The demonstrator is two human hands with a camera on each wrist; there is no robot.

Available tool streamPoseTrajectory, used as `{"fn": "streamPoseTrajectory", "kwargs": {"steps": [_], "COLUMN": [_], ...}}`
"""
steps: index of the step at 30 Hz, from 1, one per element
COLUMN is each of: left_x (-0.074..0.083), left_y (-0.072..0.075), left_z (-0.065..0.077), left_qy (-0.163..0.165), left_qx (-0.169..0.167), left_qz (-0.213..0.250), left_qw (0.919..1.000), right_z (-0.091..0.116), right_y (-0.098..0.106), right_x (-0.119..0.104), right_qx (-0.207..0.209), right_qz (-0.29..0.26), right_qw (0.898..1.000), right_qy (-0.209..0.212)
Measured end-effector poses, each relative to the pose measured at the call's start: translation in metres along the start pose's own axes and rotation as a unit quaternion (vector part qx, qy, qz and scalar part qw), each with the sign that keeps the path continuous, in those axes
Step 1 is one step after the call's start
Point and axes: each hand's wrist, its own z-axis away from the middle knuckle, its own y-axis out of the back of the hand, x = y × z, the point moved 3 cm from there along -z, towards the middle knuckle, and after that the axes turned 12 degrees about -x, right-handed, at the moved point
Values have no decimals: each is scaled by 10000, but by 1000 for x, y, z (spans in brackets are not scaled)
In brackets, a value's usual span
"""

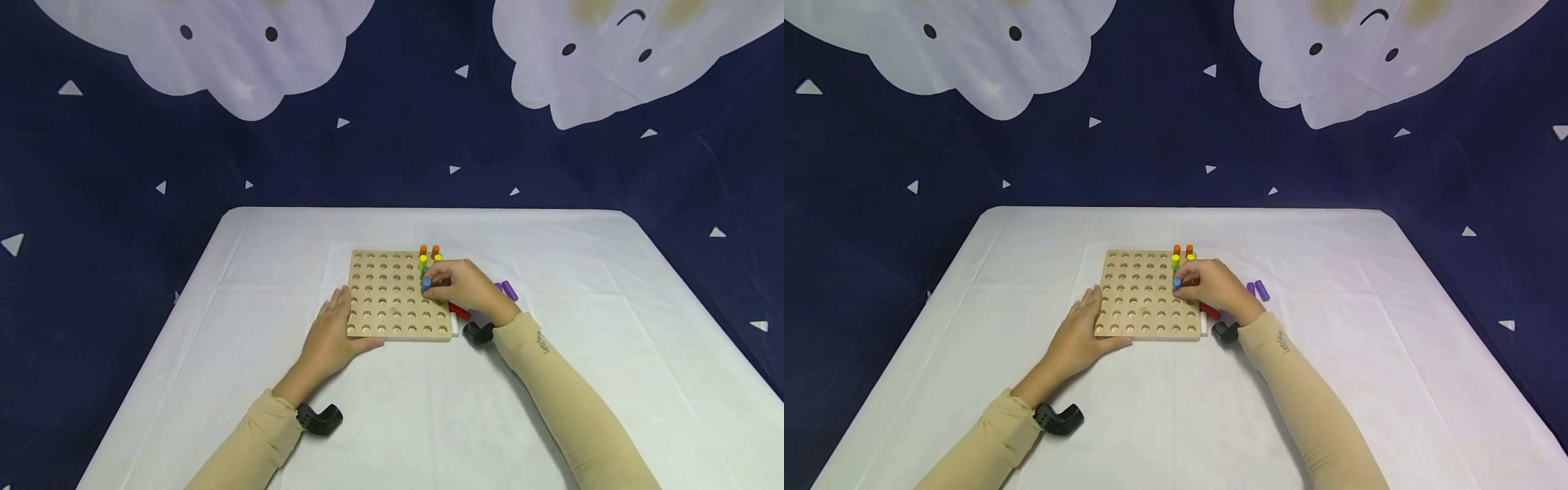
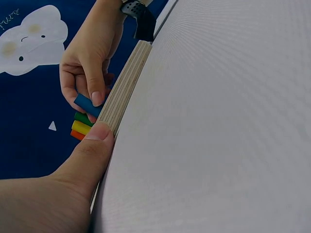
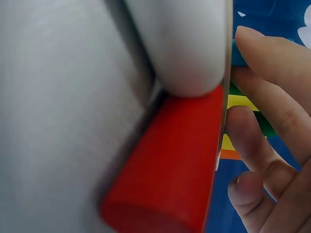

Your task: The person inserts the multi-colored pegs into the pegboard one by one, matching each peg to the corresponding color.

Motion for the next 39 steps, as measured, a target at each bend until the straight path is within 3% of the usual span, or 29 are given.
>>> {"fn": "streamPoseTrajectory", "kwargs": {"steps": [10, 17, 22, 30, 39], "left_x": [0, 1, 2, 3, 3], "left_y": [-2, -2, -1, 1, 1], "left_z": [0, 0, 1, 2, 0], "left_qy": [21, 43, 42, 92, 63], "left_qx": [-43, -60, -30, -54, -56], "left_qz": [24, -19, -76, -65, -51], "left_qw": [10000, 10000, 10000, 9999, 10000], "right_z": [5, 18, 33, 46, 49], "right_y": [1, 12, 21, 27, 31], "right_x": [0, 0, 11, 30, 32], "right_qx": [-10, 254, 394, -152, -495], "right_qz": [116, 291, 506, 350, 498], "right_qw": [9999, 9989, 9979, 9981, 9963], "right_qy": [48, 261, 4, -489, -492]}}
